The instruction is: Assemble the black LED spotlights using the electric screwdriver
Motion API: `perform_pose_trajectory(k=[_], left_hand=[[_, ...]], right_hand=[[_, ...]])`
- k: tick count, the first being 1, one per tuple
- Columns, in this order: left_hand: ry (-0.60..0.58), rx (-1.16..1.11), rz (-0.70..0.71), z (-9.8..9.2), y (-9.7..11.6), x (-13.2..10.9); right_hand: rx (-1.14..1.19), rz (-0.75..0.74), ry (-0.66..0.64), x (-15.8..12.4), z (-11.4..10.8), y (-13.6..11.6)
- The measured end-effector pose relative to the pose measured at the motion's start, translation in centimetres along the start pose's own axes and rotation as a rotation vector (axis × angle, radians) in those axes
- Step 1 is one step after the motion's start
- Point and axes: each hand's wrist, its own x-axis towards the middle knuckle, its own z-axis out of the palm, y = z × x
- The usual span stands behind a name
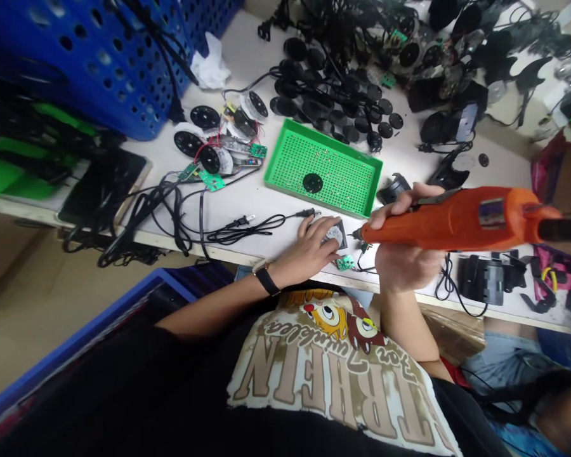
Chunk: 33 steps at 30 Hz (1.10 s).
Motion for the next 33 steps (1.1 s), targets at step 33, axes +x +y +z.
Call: perform_pose_trajectory(k=[33], left_hand=[[0.199, 0.029, 0.127, 0.1, -1.1, -2.4]], right_hand=[[-0.207, -0.072, 0.162, -0.8, 1.1, 2.9]])
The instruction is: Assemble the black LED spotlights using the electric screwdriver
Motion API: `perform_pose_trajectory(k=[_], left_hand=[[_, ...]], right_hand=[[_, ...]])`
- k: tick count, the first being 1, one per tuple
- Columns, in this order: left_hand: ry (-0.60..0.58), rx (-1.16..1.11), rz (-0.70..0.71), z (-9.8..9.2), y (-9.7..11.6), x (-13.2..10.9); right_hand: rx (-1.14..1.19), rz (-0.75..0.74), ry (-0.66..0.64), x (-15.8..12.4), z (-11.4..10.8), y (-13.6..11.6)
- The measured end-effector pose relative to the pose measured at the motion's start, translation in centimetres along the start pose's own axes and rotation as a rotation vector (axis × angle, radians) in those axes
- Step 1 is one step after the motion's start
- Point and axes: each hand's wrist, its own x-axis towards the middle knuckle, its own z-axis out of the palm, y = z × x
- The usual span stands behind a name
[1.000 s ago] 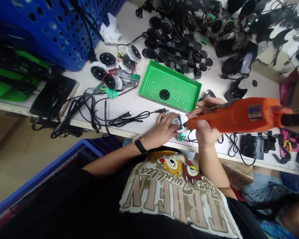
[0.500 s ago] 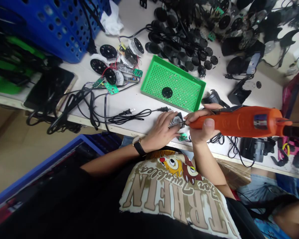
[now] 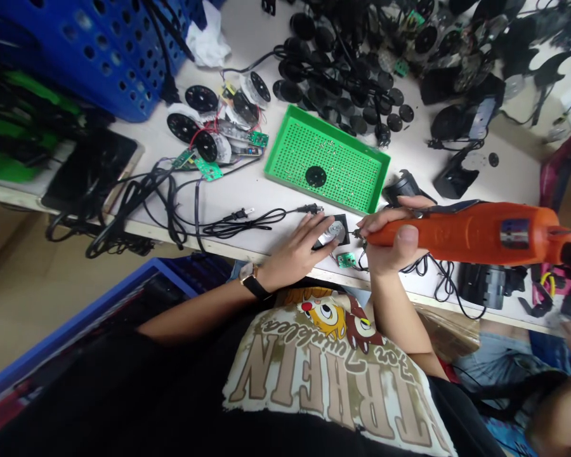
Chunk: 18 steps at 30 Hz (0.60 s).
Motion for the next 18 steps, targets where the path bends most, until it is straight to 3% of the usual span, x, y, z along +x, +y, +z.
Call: perform_pose_trajectory(k=[5, 14, 18], left_hand=[[0.037, -0.037, 0.051, -0.4, -0.6, 0.2], [-0.034, -0.031, -0.064, -0.3, 0.4, -0.1], [0.034, -0.029, -0.063, -0.1, 0.3, 0.2]], right_hand=[[0.03, 0.027, -0.019, -0.8, -0.6, -0.3], [0.075, -0.007, -0.01, -1.4, -0.5, 0.0], [0.087, -0.005, 0.019, -1.7, -0.6, -0.4]])
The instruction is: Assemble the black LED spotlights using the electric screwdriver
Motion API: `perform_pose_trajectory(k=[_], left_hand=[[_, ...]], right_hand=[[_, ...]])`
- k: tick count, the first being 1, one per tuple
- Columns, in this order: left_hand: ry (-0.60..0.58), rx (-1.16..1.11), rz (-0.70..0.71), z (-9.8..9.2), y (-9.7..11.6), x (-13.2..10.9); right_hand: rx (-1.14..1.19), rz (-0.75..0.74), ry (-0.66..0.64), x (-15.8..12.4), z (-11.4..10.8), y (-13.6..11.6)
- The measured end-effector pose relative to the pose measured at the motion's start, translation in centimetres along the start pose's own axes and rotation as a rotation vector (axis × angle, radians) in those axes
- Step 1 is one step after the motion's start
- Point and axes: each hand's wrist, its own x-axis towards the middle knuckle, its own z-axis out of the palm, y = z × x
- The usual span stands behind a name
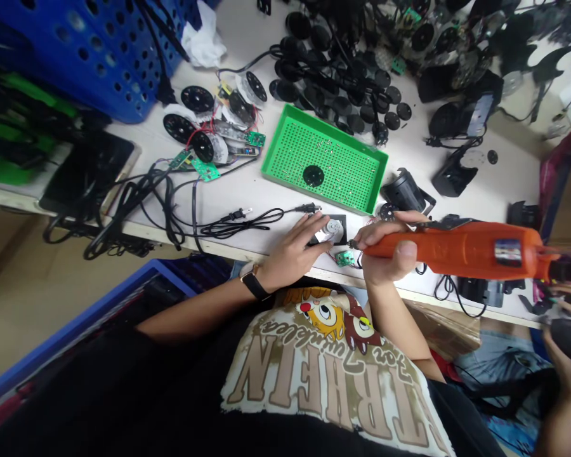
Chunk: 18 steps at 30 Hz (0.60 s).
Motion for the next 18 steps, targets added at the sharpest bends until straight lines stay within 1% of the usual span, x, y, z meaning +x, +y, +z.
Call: perform_pose_trajectory(k=[4, 6, 8, 9, 10, 14, 16, 18], left_hand=[[0.111, -0.016, 0.022, 0.2, 0.0, 0.1], [0.169, 0.028, 0.026, 0.0, 0.5, -0.1], [0.191, 0.086, -0.002, -0.4, 1.1, -0.4], [0.172, 0.099, -0.043, -0.7, 1.5, -0.6], [0.126, 0.096, -0.109, -1.0, 1.9, -0.8], [-0.16, -0.01, -0.436, -1.9, 3.2, -0.7], [-0.266, -0.04, -0.53, -1.8, 3.6, -0.2], [-0.321, -0.02, -0.578, -1.2, 3.8, 0.4]], right_hand=[[0.064, -0.067, -0.025, -0.4, 0.0, -0.3], [0.044, -0.077, -0.023, -0.5, 0.1, -0.2], [0.01, -0.067, -0.009, -0.4, 0.1, 0.1], [-0.005, -0.061, 0.0, -0.3, 0.1, 0.2], [-0.016, -0.058, 0.008, -0.2, 0.2, 0.4], [0.004, -0.077, 0.003, 0.3, 0.1, 0.9], [0.043, -0.079, -0.01, 0.5, 0.2, 1.0], [0.073, -0.076, -0.001, 0.5, 0.3, 1.1]])
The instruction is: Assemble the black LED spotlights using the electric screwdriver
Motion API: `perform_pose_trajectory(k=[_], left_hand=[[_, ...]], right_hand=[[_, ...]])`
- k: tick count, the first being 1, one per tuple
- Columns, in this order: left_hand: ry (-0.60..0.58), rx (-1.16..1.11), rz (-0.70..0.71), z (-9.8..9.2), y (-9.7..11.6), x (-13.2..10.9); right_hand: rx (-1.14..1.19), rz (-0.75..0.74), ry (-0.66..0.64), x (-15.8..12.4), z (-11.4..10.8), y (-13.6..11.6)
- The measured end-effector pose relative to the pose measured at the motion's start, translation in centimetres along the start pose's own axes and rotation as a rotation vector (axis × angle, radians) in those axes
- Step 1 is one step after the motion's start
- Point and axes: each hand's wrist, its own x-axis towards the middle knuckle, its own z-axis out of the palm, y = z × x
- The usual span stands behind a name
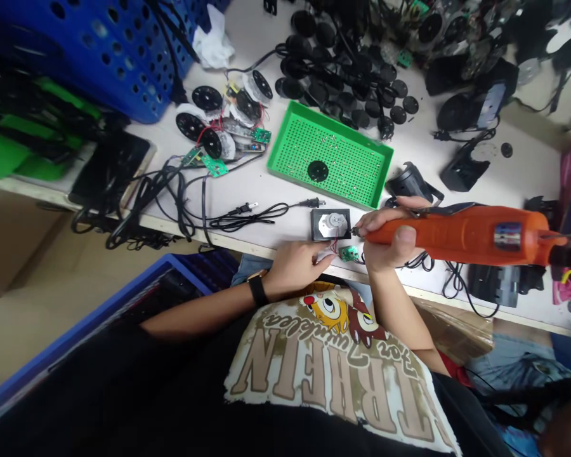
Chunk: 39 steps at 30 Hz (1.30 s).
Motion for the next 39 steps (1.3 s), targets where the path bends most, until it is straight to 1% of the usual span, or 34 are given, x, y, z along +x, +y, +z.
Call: perform_pose_trajectory(k=[2, 4, 7, 9, 11, 13, 15, 17, 19, 21, 25, 28, 30, 35, 39], left_hand=[[0.013, 0.043, -0.03, 0.6, 0.3, 0.5], [0.089, 0.091, -0.017, 1.2, 0.4, 0.8], [0.226, 0.186, 0.131, 1.7, 0.0, 0.7], [0.255, 0.227, 0.239, 1.6, -0.4, 0.6], [0.238, 0.243, 0.3, 1.2, -0.6, 0.5], [0.248, 0.265, 0.39, 0.4, -0.6, 0.4], [0.304, 0.245, 0.496, -0.6, -0.6, 0.4], [0.371, 0.148, 0.546, -1.5, -0.6, 0.6], [0.407, 0.026, 0.511, -2.0, -0.7, 1.1], [0.411, -0.06, 0.45, -1.9, -1.0, 1.8], [0.38, -0.175, 0.393, -0.5, -1.8, 3.5], [0.372, -0.208, 0.36, 0.4, -2.3, 4.2], [0.384, -0.213, 0.348, 0.7, -2.4, 4.2], [0.439, -0.207, 0.374, 0.7, -2.2, 4.1], [0.429, -0.218, 0.356, 0.6, -2.0, 4.1]], right_hand=[[0.01, 0.004, 0.019, 0.0, 0.0, 0.0], [-0.004, 0.017, 0.022, -0.1, 0.0, 0.0], [-0.039, 0.047, -0.006, -0.2, -0.2, 0.2], [-0.046, 0.058, -0.027, -0.3, -0.4, 0.3], [-0.033, 0.06, -0.04, -0.4, -0.5, 0.5], [-0.004, 0.055, -0.051, -0.4, -0.6, 0.7], [0.02, 0.045, -0.068, -0.4, -0.6, 0.7], [0.019, 0.035, -0.073, -0.3, -0.5, 0.6], [0.008, 0.015, -0.061, -0.2, -0.3, 0.3], [-0.013, -0.013, -0.038, 0.0, -0.1, 0.2], [-0.048, -0.031, -0.033, 0.1, 0.2, 0.3], [-0.027, -0.012, -0.056, 0.0, 0.2, 0.7], [-0.028, 0.005, -0.058, 0.0, 0.1, 0.8], [-0.029, 0.028, -0.066, 0.1, 0.2, 0.5], [-0.067, 0.06, -0.101, 0.0, 0.2, 0.6]])
